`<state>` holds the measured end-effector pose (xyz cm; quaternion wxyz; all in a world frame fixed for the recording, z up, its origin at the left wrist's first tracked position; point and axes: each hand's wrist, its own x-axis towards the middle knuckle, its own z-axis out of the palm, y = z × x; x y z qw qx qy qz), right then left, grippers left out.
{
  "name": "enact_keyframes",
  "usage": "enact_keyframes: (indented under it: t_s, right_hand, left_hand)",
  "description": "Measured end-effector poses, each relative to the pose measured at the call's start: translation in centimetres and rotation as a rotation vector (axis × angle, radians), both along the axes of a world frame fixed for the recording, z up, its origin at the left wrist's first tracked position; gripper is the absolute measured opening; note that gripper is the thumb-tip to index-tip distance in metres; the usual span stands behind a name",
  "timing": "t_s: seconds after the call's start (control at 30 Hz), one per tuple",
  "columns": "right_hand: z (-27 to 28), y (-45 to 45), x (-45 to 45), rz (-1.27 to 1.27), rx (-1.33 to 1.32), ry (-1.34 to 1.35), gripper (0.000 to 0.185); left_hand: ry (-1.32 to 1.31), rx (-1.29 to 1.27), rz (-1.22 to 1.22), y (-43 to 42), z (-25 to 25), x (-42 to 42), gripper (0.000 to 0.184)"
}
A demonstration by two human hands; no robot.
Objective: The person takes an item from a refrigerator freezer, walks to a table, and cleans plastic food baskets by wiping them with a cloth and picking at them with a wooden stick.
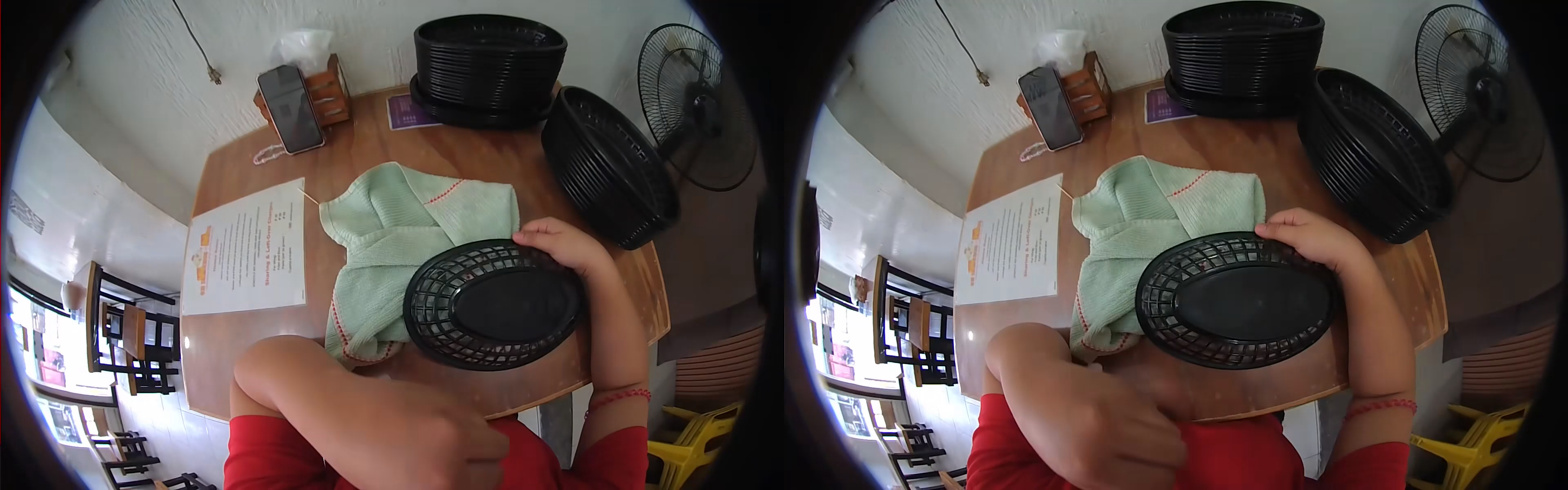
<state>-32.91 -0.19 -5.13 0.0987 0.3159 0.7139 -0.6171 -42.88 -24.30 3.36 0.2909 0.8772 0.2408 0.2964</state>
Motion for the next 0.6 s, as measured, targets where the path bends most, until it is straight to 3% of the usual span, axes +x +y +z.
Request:
enact_keyframes:
  t_s: [0.13, 0.27, 0.6]
  right_hand:
    - [-0.62, 0.2, 0.41, 0.026, -0.002, -0.019, 0.025]
    - [-0.5, 0.13, 0.24, 0.008, 0.034, 0.033, 0.025]
    - [-0.45, 0.16, 0.13, 0.046, 0.049, 0.026, 0.025]
  left_hand:
    - [-0.175, -0.064, -0.112, -0.55, -1.34, 0.83, 0.008]
    - [-0.33, 0.119, -0.072, -0.33, -0.61, 0.71, 0.005]
    - [-0.178, 0.215, 0.054, 0.04, -1.19, 0.49, 0.005]
